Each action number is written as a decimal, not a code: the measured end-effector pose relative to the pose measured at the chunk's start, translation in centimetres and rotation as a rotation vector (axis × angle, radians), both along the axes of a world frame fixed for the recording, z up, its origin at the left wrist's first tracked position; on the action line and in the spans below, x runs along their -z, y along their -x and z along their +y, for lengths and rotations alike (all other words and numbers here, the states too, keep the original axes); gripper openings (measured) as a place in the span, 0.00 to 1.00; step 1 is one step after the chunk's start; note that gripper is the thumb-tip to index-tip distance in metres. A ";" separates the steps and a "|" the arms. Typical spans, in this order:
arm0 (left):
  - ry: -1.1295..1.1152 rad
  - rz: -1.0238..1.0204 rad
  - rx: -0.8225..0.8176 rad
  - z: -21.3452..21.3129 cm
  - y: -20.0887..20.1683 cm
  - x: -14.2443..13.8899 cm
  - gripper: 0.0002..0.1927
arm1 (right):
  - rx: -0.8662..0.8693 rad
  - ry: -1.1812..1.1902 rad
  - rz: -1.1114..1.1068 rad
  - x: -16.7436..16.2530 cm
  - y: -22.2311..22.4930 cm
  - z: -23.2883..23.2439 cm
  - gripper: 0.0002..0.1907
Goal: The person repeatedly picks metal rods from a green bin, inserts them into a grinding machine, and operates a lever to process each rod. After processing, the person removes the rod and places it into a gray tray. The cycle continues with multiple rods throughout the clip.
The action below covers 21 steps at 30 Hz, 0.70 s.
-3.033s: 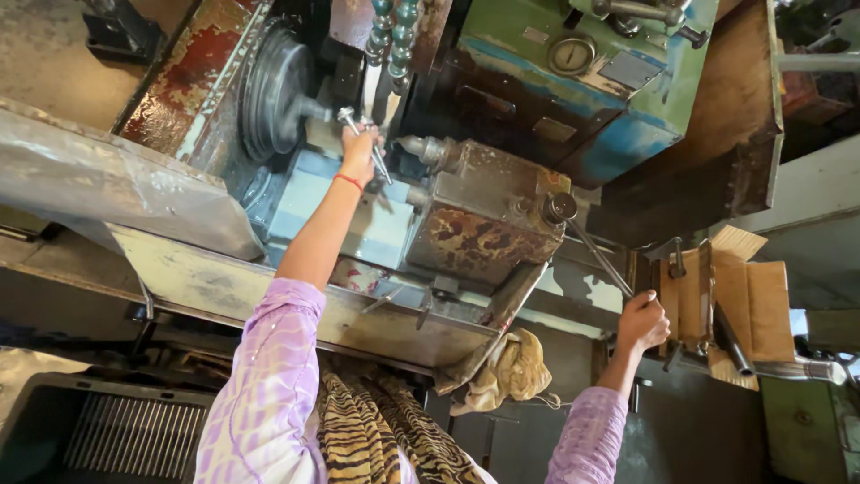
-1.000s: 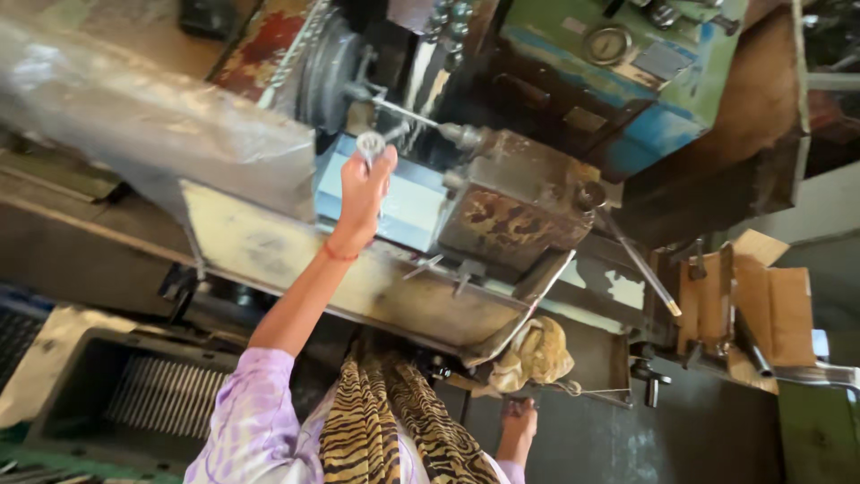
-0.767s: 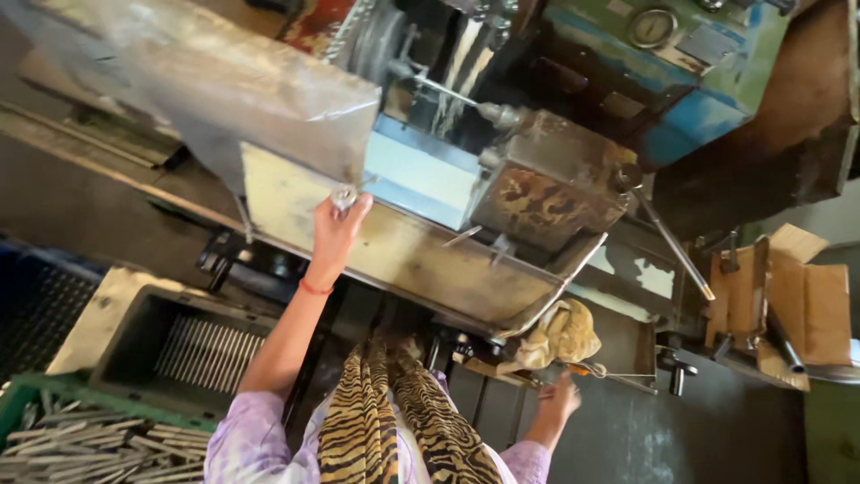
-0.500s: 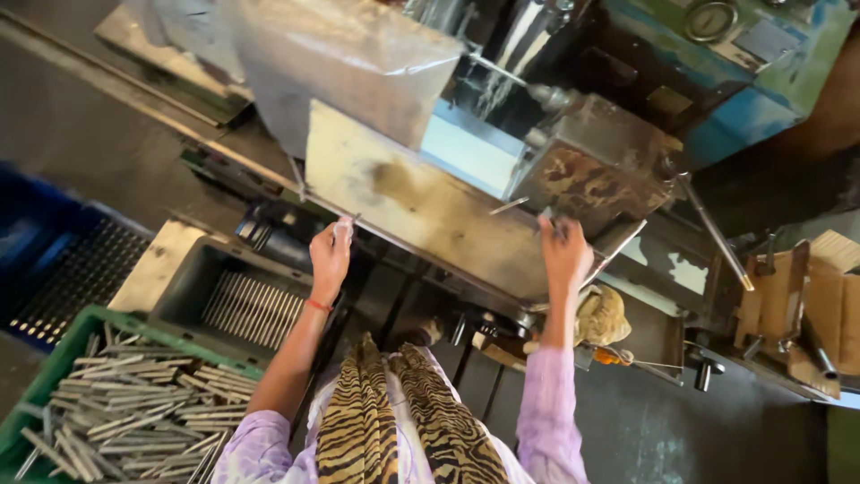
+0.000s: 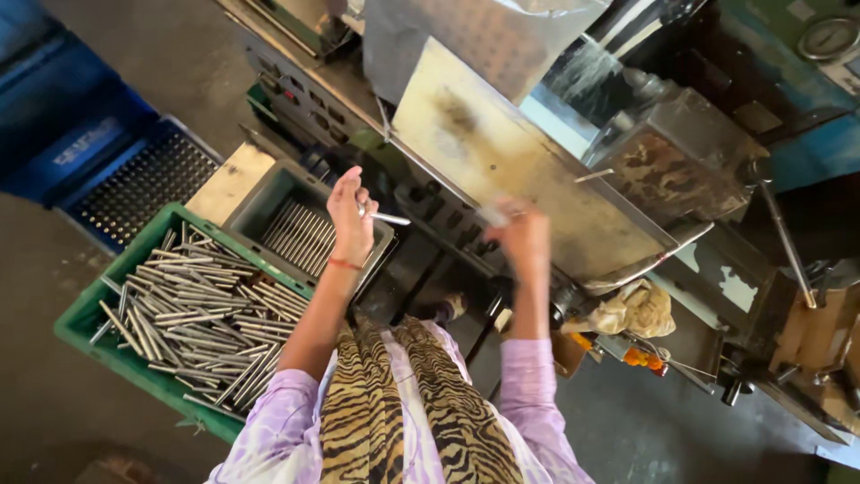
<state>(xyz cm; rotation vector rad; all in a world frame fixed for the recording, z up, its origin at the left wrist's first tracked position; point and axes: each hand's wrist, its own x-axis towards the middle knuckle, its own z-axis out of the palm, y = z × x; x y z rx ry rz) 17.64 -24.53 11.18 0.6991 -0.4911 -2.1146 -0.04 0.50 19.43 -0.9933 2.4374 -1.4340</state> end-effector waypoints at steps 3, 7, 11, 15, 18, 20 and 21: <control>-0.048 0.030 -0.020 1.3 -1.0 -1.0 0.07 | -0.144 0.017 -0.264 2.1 -9.6 -6.8 0.11; 0.001 0.060 -0.017 2.3 -3.5 -1.3 0.06 | -0.167 -0.011 -0.125 3.7 -15.2 -11.0 0.10; 0.248 0.104 0.068 1.8 -6.4 -1.2 0.08 | -0.167 -0.011 -0.102 4.3 -17.3 -11.6 0.08; 0.149 0.051 -0.084 0.3 -7.6 -2.0 0.06 | -0.122 0.113 -0.118 4.6 -19.3 -10.9 0.08; -0.134 0.170 -0.202 -0.9 -8.7 -2.8 0.08 | -0.098 0.140 0.059 4.6 -19.5 -10.2 0.09; -0.145 0.186 -0.112 -0.3 -9.2 -3.1 0.08 | -0.051 0.106 0.172 4.7 -19.2 -10.3 0.10; -0.153 0.188 -0.068 0.2 -9.6 -3.2 0.08 | -0.017 0.074 0.192 4.7 -19.0 -10.4 0.12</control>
